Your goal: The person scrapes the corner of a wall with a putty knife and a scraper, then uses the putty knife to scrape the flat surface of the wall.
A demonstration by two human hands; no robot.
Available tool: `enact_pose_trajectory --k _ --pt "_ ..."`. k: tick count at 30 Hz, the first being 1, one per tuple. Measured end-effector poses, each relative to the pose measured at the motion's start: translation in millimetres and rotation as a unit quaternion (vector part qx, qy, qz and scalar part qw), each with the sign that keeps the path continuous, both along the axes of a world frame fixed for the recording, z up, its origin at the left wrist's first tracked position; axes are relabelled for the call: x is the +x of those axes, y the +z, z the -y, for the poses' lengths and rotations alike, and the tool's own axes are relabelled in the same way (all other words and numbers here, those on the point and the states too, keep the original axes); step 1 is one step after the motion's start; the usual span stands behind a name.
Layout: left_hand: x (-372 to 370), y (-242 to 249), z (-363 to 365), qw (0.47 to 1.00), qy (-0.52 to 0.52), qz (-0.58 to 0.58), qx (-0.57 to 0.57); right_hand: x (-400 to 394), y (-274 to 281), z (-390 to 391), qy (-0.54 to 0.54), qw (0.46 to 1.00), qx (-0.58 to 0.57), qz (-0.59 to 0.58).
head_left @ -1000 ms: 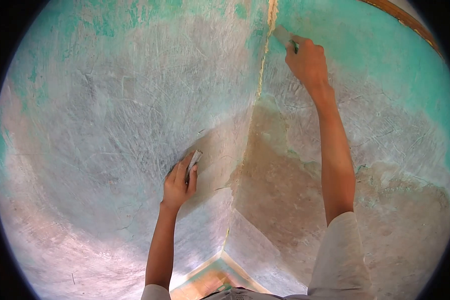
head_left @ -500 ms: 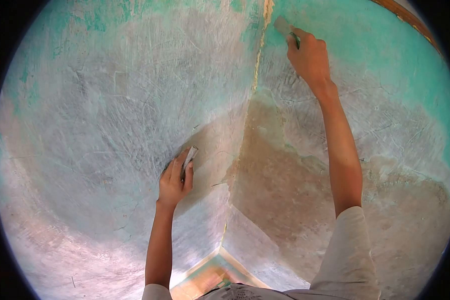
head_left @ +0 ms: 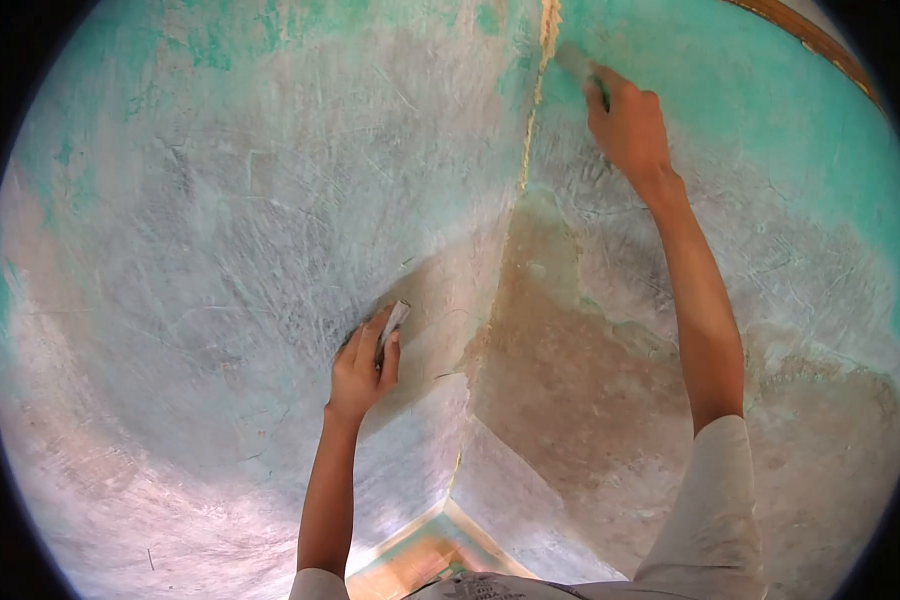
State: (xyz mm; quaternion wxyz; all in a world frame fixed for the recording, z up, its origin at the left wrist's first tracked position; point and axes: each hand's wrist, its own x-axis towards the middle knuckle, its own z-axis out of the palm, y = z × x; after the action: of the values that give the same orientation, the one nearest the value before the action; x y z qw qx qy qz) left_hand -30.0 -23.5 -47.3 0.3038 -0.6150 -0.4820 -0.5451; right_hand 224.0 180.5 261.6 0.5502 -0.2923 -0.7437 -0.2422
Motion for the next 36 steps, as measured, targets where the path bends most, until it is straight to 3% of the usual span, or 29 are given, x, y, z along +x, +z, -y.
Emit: enact_pose_trajectory --k 4,7,13,19,22,24,27,28,31,34,36 --pt "1 1 0 1.000 0.005 0.003 0.011 -27 31 -27 0.029 0.995 0.069 -0.070" --pt "3 3 -3 1.000 0.011 0.008 0.010 -49 17 -23 -0.056 0.990 0.115 -0.058" --pt "5 -3 -4 0.999 0.014 0.027 0.019 -46 -14 -15 0.050 0.994 -0.016 -0.095" --pt "5 -4 -4 0.998 0.017 0.055 -0.013 -39 -90 -15 0.032 0.998 0.034 -0.044" --pt "10 5 0 0.994 0.021 0.090 -0.051 -25 -118 3 0.074 0.991 -0.099 -0.047" --pt "21 4 3 0.983 0.014 0.164 -0.085 -18 -169 13 0.139 0.980 -0.123 -0.073" --pt "53 -19 9 0.964 -0.019 0.263 0.014 -16 -273 38 0.258 0.953 -0.090 -0.129" --pt "66 -30 13 0.955 -0.028 0.296 0.002 -8 -317 60 0.257 0.918 -0.271 -0.136" --pt "110 -75 29 0.901 -0.077 0.421 -0.074 15 -420 123 0.300 0.814 -0.474 -0.152" --pt "146 -133 40 0.797 -0.164 0.550 -0.189 38 -491 172 0.293 0.698 -0.625 -0.191" --pt "166 -160 46 0.732 -0.201 0.611 -0.225 52 -521 190 0.314 0.687 -0.628 -0.189"
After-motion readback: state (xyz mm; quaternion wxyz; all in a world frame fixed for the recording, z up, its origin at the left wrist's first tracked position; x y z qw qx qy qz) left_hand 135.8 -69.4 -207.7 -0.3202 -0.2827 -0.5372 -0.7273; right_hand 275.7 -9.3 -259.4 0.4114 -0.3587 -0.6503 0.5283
